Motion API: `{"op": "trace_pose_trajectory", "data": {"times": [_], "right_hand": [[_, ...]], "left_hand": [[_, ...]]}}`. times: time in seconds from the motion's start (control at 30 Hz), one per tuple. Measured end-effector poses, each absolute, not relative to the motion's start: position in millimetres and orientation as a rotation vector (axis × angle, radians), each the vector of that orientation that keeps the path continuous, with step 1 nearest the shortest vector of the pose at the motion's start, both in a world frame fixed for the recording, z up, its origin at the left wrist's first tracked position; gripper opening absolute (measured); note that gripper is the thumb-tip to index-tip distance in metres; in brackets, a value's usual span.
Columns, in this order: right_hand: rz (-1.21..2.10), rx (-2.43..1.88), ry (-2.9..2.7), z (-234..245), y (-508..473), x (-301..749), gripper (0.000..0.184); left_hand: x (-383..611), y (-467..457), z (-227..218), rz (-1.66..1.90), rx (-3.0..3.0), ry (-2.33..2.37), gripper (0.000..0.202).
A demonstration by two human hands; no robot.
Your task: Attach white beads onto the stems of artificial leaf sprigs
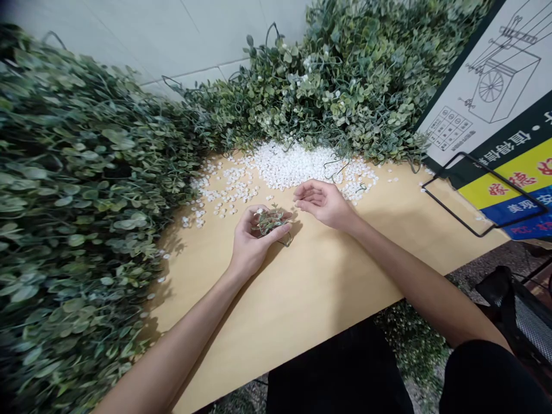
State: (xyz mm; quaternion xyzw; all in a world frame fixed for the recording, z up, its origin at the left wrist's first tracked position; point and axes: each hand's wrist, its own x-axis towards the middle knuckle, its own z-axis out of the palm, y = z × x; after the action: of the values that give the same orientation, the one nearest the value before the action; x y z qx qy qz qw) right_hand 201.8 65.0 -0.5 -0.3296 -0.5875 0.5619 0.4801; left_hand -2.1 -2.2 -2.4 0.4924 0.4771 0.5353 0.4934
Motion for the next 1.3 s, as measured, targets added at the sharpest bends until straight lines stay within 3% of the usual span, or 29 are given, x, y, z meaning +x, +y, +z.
{"op": "trace_pose_trajectory", "data": {"times": [0.23, 0.67, 1.3], "right_hand": [[1.472, -0.783, -1.374, 0.2, 60.8, 199.8, 0.037], [1.619, -0.746, -1.258, 4.8, 61.0, 205.1, 0.04], [1.608, -0.758, -1.338, 7.4, 55.9, 202.0, 0.041]], "left_hand": [[-1.3, -0.7, -5.5, 1.379, 1.094, 1.025, 0.039], [-1.9, -0.2, -4.2, 1.326, 1.103, 1.105, 0.03], [-2.8, -1.6, -3.8, 1.285, 1.191, 1.153, 0.029]]}}
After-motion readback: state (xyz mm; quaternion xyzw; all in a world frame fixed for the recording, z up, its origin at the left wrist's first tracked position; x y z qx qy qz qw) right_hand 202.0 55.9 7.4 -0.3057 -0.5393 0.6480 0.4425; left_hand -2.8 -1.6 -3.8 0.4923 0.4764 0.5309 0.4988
